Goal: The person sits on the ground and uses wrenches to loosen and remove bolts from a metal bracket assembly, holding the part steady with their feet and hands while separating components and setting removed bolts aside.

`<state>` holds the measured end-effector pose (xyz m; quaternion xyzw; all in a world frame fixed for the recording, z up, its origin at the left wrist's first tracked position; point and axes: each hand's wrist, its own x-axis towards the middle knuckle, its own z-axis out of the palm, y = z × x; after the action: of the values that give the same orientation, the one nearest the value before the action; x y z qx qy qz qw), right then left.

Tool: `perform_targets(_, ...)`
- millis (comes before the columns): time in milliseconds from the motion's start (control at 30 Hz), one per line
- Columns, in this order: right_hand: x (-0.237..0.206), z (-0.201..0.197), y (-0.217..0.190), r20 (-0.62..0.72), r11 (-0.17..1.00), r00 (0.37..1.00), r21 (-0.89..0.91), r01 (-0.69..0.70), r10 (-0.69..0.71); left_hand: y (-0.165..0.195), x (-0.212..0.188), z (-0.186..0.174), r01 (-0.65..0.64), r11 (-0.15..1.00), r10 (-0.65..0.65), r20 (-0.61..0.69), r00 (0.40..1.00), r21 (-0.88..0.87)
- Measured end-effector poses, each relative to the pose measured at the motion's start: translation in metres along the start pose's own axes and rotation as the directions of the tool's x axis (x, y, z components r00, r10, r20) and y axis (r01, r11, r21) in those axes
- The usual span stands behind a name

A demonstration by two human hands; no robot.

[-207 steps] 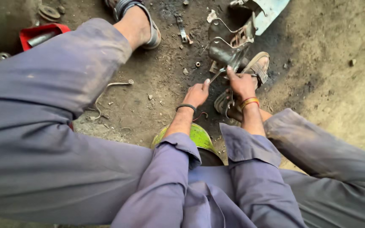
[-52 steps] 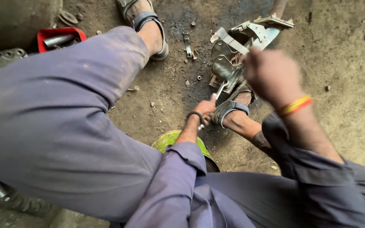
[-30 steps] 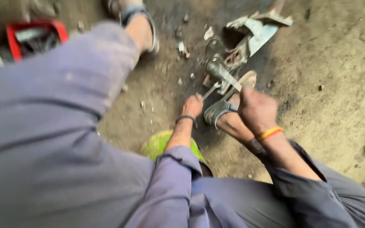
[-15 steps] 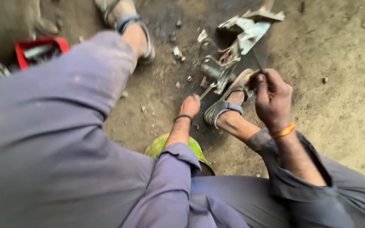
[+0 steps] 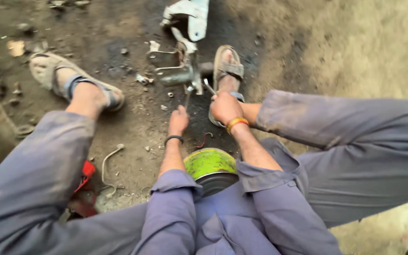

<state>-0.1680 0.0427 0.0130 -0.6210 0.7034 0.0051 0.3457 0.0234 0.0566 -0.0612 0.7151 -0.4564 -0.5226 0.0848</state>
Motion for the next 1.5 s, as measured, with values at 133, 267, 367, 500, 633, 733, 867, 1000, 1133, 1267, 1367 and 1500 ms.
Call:
perform_targets(133,-0.008,-0.005,0.004,0.08,0.968,0.98,0.163,-0.192,0.181,-0.01,0.001,0.003,0.09,0.995,-0.09,0.004,0.996,-0.039)
perform_targets(267,-0.023,-0.015,-0.018,0.098,0.914,0.957,0.284,-0.291,0.275,-0.019,0.004,0.005,-0.032,0.998,0.031,0.015,0.999,0.045)
perform_targets(367,-0.036,-0.018,-0.034,0.078,0.864,0.919,0.317,-0.391,0.387,-0.021,0.006,0.006,0.012,1.0,-0.014,-0.068,0.998,-0.025)
perform_targets(500,-0.043,-0.017,-0.038,0.022,0.864,0.918,0.33,-0.381,0.396,-0.022,0.005,0.009,0.226,0.961,-0.223,0.036,0.974,-0.159)
perform_targets(633,-0.044,-0.001,-0.033,0.006,0.855,0.923,0.373,-0.36,0.386,-0.022,0.002,0.009,0.236,0.956,-0.235,0.031,0.972,-0.175)
perform_targets(733,-0.046,0.023,-0.03,-0.001,0.836,0.915,0.407,-0.369,0.404,-0.023,0.001,0.01,0.234,0.957,-0.233,0.028,0.972,-0.169)
perform_targets(867,-0.042,0.059,-0.027,-0.05,0.841,0.933,0.451,-0.298,0.357,-0.025,0.003,0.01,0.223,0.956,-0.215,0.061,0.975,-0.188)
perform_targets(1000,-0.029,0.085,-0.021,-0.001,0.886,0.96,0.384,-0.259,0.281,-0.026,0.006,0.009,0.308,0.916,-0.277,0.152,0.949,-0.255)
perform_targets(1133,-0.015,0.094,-0.019,0.014,0.903,0.964,0.346,-0.255,0.266,-0.027,0.006,0.008,0.303,0.915,-0.259,0.188,0.948,-0.267)
perform_targets(1267,-0.009,0.093,-0.024,-0.006,0.905,0.953,0.315,-0.287,0.304,-0.027,0.008,0.009,0.361,0.866,-0.282,0.258,0.924,-0.347)
perform_targets(1367,-0.012,0.084,-0.035,0.027,0.907,0.942,0.262,-0.33,0.335,-0.031,0.01,0.011,0.312,0.894,-0.237,0.251,0.939,-0.321)
perform_targets(1500,-0.019,0.07,-0.053,0.051,0.863,0.905,0.281,-0.42,0.423,-0.037,0.011,0.014,0.053,0.993,-0.046,0.067,0.997,-0.109)
